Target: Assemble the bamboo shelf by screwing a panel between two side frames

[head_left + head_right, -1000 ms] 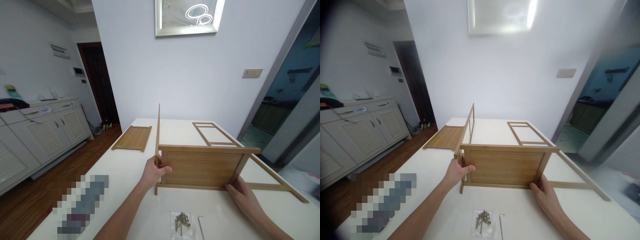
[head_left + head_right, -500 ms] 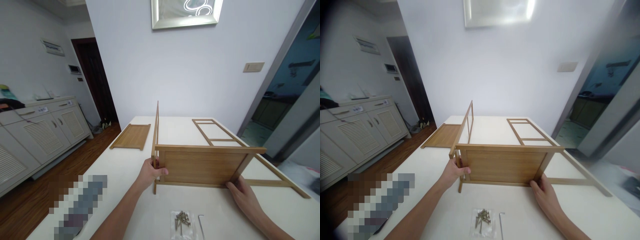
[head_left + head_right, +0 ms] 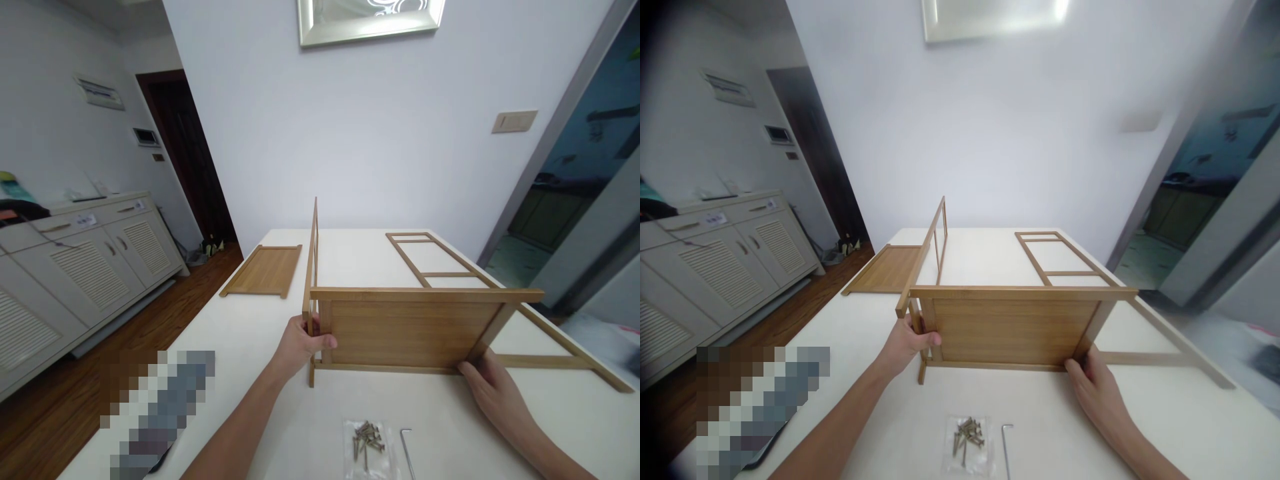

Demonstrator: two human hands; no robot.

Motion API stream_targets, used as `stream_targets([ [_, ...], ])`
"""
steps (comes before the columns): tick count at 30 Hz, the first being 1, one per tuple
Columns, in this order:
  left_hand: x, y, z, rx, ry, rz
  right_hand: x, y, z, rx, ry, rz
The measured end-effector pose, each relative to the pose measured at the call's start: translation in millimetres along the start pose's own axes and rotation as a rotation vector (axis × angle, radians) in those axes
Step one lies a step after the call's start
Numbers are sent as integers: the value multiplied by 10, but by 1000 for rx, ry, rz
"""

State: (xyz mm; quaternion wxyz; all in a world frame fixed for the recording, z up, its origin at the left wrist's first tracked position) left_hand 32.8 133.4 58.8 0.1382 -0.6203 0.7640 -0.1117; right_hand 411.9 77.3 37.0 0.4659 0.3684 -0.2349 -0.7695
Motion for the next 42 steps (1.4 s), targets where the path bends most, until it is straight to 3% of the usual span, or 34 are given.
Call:
stream_targets([
  [34,-20,-7,18,26,-7,42,9,7,-47,113,-71,5],
  [42,-5,-3,6,10,-1,51,-14,-31,-90,43,-73,22],
])
Point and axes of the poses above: each hand's wrist, its own x-axis away from the middle knuckle, its own y-axis out of the back of the hand, z = x × y, the point moved 10 cm from there along -x, towards the middle knuckle, and after that the axes turned 11 degrees about x, right-handed, at the moved point
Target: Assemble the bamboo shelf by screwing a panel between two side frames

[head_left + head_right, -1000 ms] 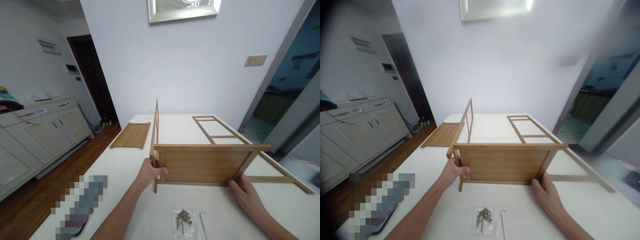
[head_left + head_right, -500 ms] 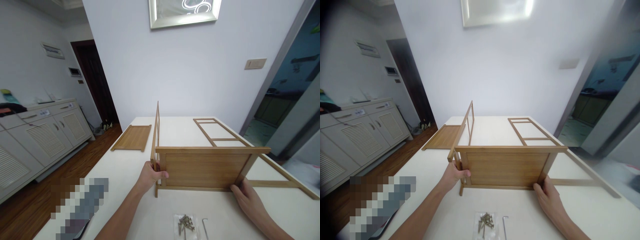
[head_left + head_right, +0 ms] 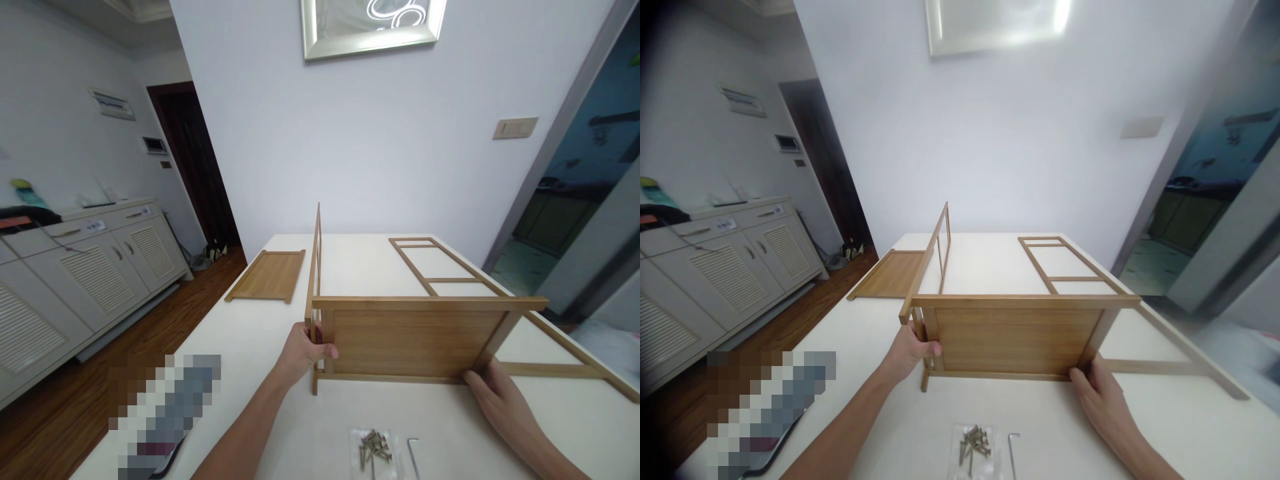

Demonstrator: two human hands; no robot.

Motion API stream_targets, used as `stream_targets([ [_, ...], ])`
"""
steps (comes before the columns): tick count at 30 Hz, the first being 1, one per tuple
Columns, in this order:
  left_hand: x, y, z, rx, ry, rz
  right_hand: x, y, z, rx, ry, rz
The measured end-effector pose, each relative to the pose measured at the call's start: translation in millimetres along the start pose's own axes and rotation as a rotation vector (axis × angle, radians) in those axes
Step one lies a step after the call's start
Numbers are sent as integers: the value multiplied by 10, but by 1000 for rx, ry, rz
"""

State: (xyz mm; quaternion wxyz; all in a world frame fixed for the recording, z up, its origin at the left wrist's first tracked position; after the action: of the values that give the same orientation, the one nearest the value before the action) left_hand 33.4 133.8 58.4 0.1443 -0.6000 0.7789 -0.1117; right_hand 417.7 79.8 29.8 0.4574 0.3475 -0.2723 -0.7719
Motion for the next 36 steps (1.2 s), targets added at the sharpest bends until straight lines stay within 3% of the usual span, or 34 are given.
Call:
stream_targets([
  [24,28,20,33,-63,33,-21,26,-1,160,-41,64,7],
  [36,74,-1,-3,-221,11,-49,33,9,224,-23,126,6],
])
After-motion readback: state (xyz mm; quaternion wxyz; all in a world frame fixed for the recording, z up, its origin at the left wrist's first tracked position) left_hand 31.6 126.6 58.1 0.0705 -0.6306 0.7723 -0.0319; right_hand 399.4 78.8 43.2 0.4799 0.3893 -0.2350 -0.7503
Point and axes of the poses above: each hand's wrist, its own x-axis away from the middle knuckle, its own y-axis out of the back of the hand, z = x × y, the point moved 10 cm from there along -x, towards the middle knuckle, and after that the axes turned 11 degrees about x, right-handed, at the moved point
